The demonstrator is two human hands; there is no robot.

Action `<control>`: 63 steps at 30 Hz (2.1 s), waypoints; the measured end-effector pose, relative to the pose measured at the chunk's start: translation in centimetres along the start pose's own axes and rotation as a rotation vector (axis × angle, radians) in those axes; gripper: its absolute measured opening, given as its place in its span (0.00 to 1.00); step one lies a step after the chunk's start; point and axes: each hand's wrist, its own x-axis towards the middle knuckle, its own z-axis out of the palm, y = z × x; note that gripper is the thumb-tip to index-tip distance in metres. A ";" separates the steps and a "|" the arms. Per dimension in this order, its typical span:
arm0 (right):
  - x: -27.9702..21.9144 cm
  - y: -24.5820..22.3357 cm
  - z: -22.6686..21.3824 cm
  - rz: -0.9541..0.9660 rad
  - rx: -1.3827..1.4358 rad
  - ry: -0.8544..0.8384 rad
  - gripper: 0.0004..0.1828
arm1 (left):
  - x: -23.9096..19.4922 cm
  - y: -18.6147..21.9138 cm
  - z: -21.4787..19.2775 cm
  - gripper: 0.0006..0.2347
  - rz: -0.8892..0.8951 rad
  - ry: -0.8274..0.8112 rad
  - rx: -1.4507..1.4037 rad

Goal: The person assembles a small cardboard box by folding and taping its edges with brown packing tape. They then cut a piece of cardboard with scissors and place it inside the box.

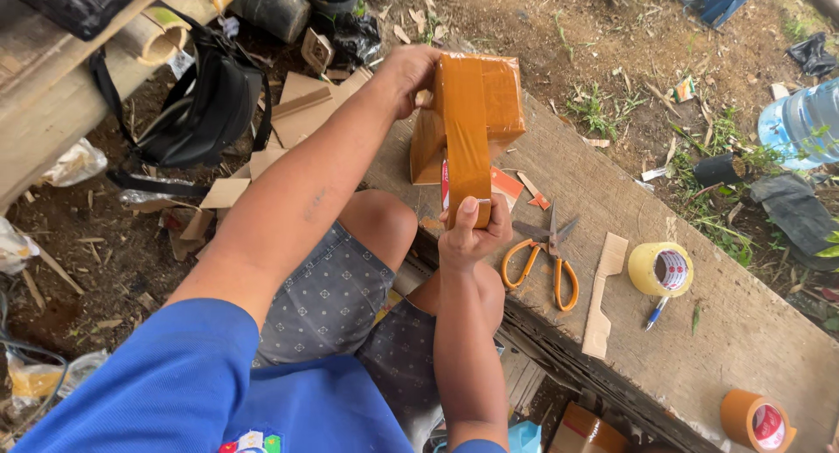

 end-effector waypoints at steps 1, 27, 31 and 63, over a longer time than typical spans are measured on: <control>0.0 -0.1 0.1 -0.005 -0.005 0.004 0.23 | 0.1 -0.2 0.1 0.05 -0.038 0.012 0.046; 0.1 -1.3 -0.5 0.085 -0.158 0.003 0.26 | -8.8 5.9 -1.9 0.42 1.457 -0.585 1.263; 0.8 -1.5 -0.1 0.074 -0.145 -0.018 0.26 | -9.5 6.9 -1.1 0.42 1.392 -0.608 1.225; -0.9 -0.3 -1.1 0.369 0.012 0.060 0.18 | -15.7 4.9 0.5 0.24 1.707 -0.428 1.980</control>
